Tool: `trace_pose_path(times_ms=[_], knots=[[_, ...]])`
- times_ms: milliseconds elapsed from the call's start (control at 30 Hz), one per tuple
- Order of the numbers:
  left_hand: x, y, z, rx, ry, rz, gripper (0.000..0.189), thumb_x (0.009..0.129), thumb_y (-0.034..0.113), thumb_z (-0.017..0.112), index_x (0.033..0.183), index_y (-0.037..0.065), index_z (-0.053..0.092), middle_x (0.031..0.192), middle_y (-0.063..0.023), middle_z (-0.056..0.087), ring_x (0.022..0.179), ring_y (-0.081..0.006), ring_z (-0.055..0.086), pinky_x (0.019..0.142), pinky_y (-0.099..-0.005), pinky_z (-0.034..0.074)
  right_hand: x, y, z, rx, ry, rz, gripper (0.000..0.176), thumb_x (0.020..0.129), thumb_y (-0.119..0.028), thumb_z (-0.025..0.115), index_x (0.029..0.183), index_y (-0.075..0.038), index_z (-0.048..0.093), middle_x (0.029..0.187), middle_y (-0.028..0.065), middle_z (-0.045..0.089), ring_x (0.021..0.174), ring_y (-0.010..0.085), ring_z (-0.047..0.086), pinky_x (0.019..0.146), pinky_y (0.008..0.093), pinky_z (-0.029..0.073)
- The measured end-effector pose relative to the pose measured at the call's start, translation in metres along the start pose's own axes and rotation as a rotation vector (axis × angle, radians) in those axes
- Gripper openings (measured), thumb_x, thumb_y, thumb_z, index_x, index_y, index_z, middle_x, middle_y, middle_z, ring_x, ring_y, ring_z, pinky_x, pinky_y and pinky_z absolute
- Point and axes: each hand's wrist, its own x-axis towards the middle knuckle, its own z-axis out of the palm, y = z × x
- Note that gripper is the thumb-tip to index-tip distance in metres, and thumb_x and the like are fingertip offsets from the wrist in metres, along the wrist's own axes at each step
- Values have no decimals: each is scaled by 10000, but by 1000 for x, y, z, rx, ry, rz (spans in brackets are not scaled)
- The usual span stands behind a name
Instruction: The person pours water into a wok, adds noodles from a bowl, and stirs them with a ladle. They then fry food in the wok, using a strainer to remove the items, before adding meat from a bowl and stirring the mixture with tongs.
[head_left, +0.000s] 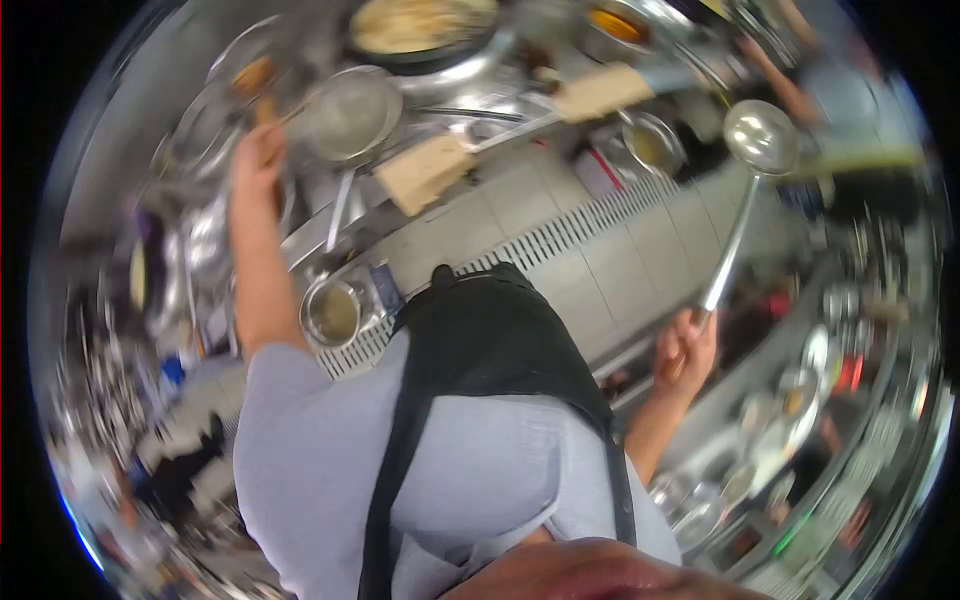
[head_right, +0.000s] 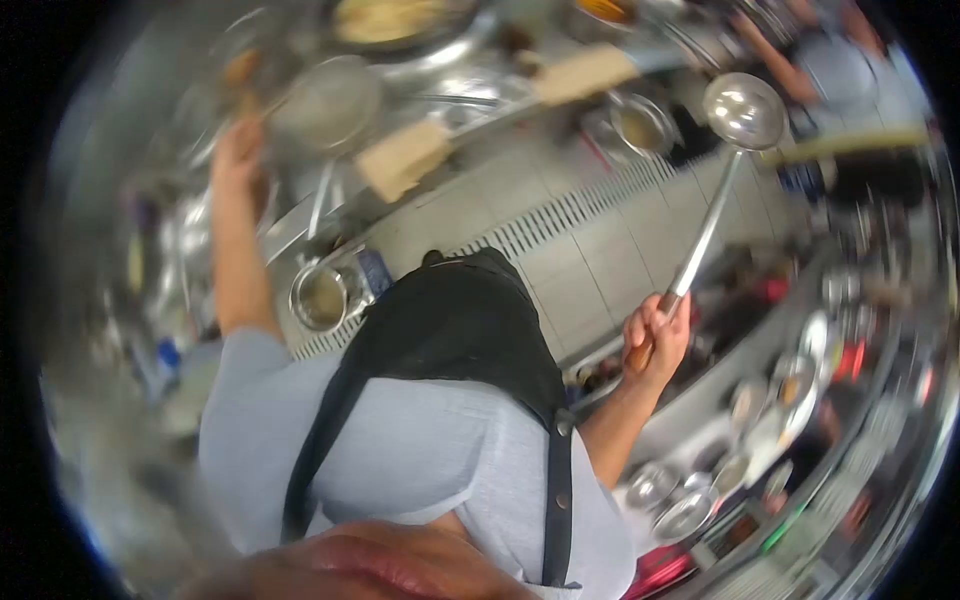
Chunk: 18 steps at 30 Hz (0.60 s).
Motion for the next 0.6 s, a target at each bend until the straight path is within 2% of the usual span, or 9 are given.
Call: trace_pose_path(times_ms=[33, 67, 133, 300, 400, 433, 467, 500, 600], knots=[[10, -7, -11, -123, -49, -20, 45, 909, 14, 646, 937, 0, 615, 753, -42, 624, 598, -152, 600, 515, -249, 508, 17, 20, 21, -33, -43, 86, 613, 845, -21, 661, 1396, 6, 393, 795, 85, 530, 461, 132, 482, 402, 230, 403], [-20, 3, 7, -87, 8, -18, 46, 909, 3, 641, 911, -12, 597, 740, -46, 608, 601, -146, 597, 515, -246, 505, 32, 35, 46, -109, -106, 189, 669, 841, -5, 664, 1440, 16, 366, 802, 99, 540, 465, 137, 485, 404, 234, 408], [-12, -1, -14, -135, -112, -60, 81, 908, 2, 644, 913, -46, 580, 749, -78, 605, 626, -151, 607, 535, -251, 513, 68, 70, 108, -187, -286, 310, 765, 852, -21, 667, 1530, 16, 316, 813, 72, 532, 497, 113, 490, 430, 226, 404], [-62, 14, -17, 78, -47, 70, 160, 894, 40, 670, 992, -21, 560, 770, -74, 614, 612, -149, 600, 522, -278, 514, 147, 130, 291, -480, -741, 270, 697, 896, -50, 652, 1539, -19, 386, 788, 8, 554, 511, 63, 483, 438, 213, 367], [-93, 19, -9, 249, -65, 182, 239, 894, 58, 681, 1092, 4, 560, 806, -53, 604, 623, -123, 584, 526, -269, 504, 175, 187, 409, -498, -858, 225, 693, 897, -32, 639, 1539, -9, 380, 757, 7, 549, 547, 77, 507, 434, 219, 359], [-98, 22, -9, 240, -76, 220, 283, 903, 83, 690, 1147, 14, 564, 832, -43, 602, 631, -109, 576, 534, -253, 497, 187, 220, 436, -621, -845, 107, 694, 901, -56, 649, 1536, 0, 374, 760, 21, 557, 560, 88, 522, 427, 253, 380], [-95, 28, -10, 235, -73, 227, 283, 903, 83, 690, 1147, 14, 564, 832, -43, 602, 631, -109, 576, 534, -253, 497, 185, 230, 465, -757, -795, 202, 405, 905, -87, 639, 1300, -19, 576, 782, 15, 593, 587, 107, 550, 466, 294, 411], [-92, 33, -12, 130, -110, 213, 256, 894, 55, 679, 1117, 0, 566, 813, -55, 603, 631, -122, 584, 531, -273, 507, 182, 238, 481, -756, -800, 193, 405, 905, -87, 639, 1300, -19, 576, 782, 15, 593, 587, 107, 550, 466, 294, 411], [-91, 48, -16, 143, -138, 131, 224, 886, 29, 670, 1081, -14, 571, 801, -65, 604, 631, -133, 592, 528, -295, 518, 171, 258, 497, -292, -929, 638, 161, 908, -119, 645, 1045, -56, 589, 788, 30, 617, 584, 134, 565, 476, 297, 416]])
